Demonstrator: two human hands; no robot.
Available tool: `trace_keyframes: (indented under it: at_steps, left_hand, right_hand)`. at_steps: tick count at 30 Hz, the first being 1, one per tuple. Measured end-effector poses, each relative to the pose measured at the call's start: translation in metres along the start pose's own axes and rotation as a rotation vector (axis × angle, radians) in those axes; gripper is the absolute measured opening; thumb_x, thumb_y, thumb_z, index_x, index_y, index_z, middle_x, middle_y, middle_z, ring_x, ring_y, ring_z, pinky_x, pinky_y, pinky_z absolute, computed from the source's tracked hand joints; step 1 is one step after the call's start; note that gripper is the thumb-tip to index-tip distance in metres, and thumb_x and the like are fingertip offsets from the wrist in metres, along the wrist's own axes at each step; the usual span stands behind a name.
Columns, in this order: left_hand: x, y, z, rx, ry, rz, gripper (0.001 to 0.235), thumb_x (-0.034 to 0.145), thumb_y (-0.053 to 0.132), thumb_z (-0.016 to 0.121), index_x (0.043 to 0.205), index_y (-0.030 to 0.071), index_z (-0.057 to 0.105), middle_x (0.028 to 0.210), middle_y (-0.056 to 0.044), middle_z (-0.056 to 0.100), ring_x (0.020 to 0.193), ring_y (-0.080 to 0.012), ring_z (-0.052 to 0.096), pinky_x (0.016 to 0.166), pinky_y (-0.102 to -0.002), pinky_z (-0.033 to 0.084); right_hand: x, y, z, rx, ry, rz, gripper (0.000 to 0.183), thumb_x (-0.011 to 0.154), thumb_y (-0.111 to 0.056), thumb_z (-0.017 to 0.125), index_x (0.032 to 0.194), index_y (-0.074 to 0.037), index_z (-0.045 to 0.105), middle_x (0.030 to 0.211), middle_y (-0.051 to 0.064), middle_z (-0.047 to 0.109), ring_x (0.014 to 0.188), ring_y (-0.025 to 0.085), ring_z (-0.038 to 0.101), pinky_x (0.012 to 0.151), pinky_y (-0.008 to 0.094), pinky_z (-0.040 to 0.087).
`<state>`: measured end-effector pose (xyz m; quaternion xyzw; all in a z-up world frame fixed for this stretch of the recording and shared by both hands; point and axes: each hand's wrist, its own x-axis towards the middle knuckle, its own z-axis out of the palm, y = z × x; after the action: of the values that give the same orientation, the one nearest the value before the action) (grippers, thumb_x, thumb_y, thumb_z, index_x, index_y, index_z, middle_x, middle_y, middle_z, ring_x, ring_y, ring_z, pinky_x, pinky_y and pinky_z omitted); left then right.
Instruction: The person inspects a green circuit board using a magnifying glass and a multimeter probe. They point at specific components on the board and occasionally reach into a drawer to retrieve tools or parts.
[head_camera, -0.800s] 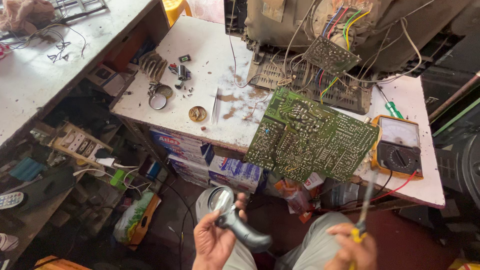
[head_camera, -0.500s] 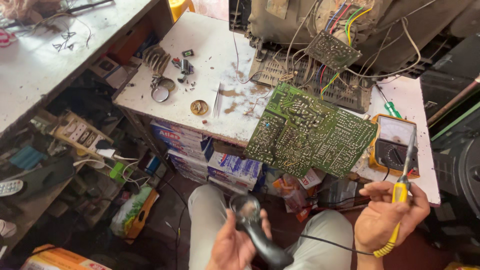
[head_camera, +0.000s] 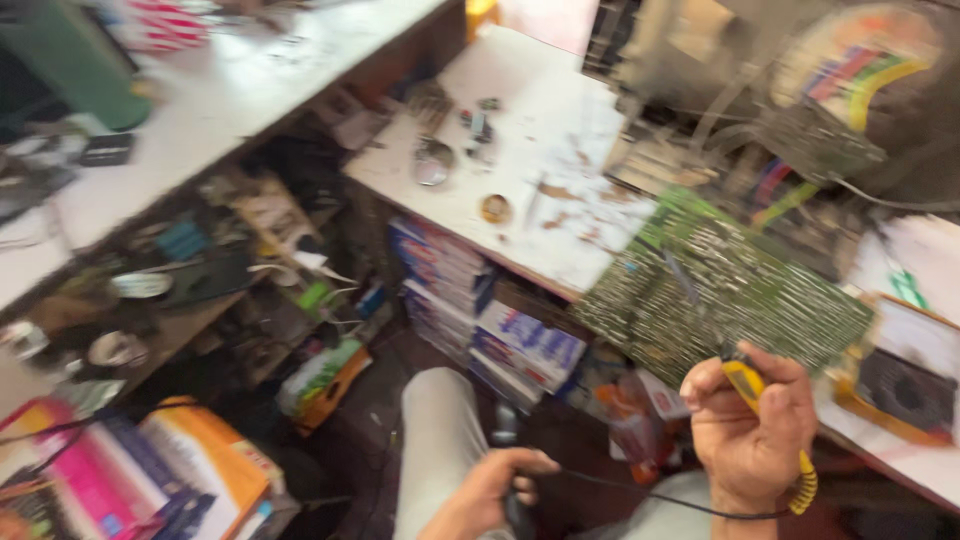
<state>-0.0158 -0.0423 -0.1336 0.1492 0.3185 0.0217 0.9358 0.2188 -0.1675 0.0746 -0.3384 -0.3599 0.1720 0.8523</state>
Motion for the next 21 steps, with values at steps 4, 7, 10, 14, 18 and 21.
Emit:
trace_keyframes:
  at_steps: [4, 7, 10, 14, 18, 21]
  left_hand:
    - [0.051, 0.009, 0.012, -0.253, 0.088, -0.186, 0.022, 0.095, 0.011, 0.060, 0.110, -0.005, 0.057, 0.096, -0.027, 0.070, 0.078, -0.0354, 0.074, 0.062, -0.029, 0.056]
    - [0.076, 0.062, 0.011, -0.426, -0.072, 0.085, 0.029, 0.091, 0.009, 0.062, 0.108, -0.014, 0.064, 0.094, -0.027, 0.075, 0.073, -0.0268, 0.071, 0.055, -0.026, 0.055]
    - [0.079, 0.151, -0.005, -0.407, 0.054, 0.438, 0.012, 0.090, 0.007, 0.063, 0.101, 0.001, 0.063, 0.086, -0.016, 0.071, 0.065, -0.0193, 0.064, 0.053, -0.026, 0.051]
    - [0.025, 0.229, -0.042, -0.096, 0.157, 0.736, 0.009, 0.086, 0.005, 0.069, 0.088, 0.005, 0.060, 0.074, -0.007, 0.061, 0.056, -0.0160, 0.057, 0.049, -0.029, 0.047]
    - [-0.051, 0.242, -0.068, 0.293, 0.369, 0.809, 0.011, 0.084, 0.009, 0.068, 0.090, 0.001, 0.064, 0.070, -0.007, 0.061, 0.051, -0.0146, 0.055, 0.046, -0.029, 0.044]
    - [-0.097, 0.236, -0.075, 0.438, 0.443, 0.647, 0.022, 0.083, 0.010, 0.070, 0.097, -0.003, 0.060, 0.067, -0.005, 0.061, 0.049, -0.0160, 0.053, 0.044, -0.031, 0.042]
  right_hand:
    - [0.037, 0.010, 0.078, -0.026, -0.112, -0.016, 0.033, 0.115, -0.026, 0.059, 0.131, 0.002, 0.056, 0.099, 0.028, 0.068, 0.085, 0.034, 0.066, 0.080, 0.044, 0.053]
    - [0.046, 0.014, 0.116, -0.129, -0.125, -0.076, 0.031, 0.116, -0.023, 0.057, 0.131, 0.004, 0.054, 0.102, 0.029, 0.068, 0.086, 0.034, 0.068, 0.081, 0.043, 0.055]
    - [0.054, 0.027, 0.137, -0.208, -0.071, -0.095, 0.027, 0.118, -0.018, 0.054, 0.130, 0.006, 0.054, 0.102, 0.030, 0.069, 0.084, 0.034, 0.069, 0.081, 0.041, 0.057]
    - [0.080, 0.059, 0.147, -0.359, 0.056, 0.031, 0.029, 0.113, -0.013, 0.052, 0.128, 0.010, 0.060, 0.099, 0.026, 0.070, 0.080, 0.029, 0.071, 0.075, 0.035, 0.060]
    - [0.111, 0.103, 0.156, -0.575, 0.055, 0.283, 0.027, 0.102, -0.014, 0.061, 0.116, 0.007, 0.069, 0.091, 0.016, 0.073, 0.073, 0.018, 0.072, 0.068, 0.029, 0.060]
    - [0.120, 0.124, 0.166, -0.686, 0.001, 0.351, 0.026, 0.101, -0.016, 0.062, 0.109, 0.006, 0.072, 0.084, 0.015, 0.073, 0.066, 0.015, 0.069, 0.062, 0.027, 0.058]
